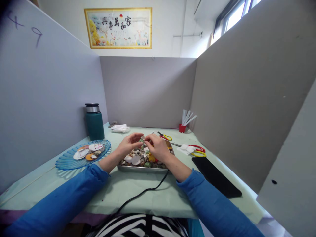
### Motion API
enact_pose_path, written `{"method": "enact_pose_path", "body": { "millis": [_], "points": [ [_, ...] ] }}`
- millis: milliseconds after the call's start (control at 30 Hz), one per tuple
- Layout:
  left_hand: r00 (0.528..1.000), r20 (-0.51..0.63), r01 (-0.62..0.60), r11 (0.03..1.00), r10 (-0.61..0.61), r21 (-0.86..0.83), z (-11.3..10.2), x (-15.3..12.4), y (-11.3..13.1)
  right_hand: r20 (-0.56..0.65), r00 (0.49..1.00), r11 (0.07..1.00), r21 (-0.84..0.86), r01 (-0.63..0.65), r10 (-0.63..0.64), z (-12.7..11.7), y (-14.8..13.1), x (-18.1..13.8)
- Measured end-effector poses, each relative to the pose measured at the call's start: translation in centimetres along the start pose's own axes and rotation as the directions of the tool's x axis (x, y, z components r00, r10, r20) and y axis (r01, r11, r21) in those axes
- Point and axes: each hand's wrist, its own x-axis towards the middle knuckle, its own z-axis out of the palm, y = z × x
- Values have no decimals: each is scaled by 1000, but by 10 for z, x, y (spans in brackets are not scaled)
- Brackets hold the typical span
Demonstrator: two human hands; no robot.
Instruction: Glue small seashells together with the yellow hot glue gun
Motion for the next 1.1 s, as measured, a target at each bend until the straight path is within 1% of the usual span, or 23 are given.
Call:
{"method": "enact_pose_path", "body": {
  "millis": [267,533,700,833,933,1100],
  "points": [
    [999,36,-1,1000,1,-16,1,-2,4,-12,1000,1000,-28,2,-3,0,0,0],
    [999,33,14,1000,-14,3,1,-1,3,-11,1000,999,-35,7,-7,-1,-1,0],
    [1000,11,9,996,-10,86,-1,0,0,10,1000,999,-41,-2,2,0,1,0],
    [1000,3,4,991,-4,133,-2,0,1,19,1000,1000,-22,-22,22,0,3,0],
    [1000,-4,14,993,-13,119,0,-1,2,25,999,999,2,-38,38,0,4,0],
    [1000,-10,27,995,-26,94,2,-3,8,2,997,993,82,-79,79,0,3,-1]
  ]
}}
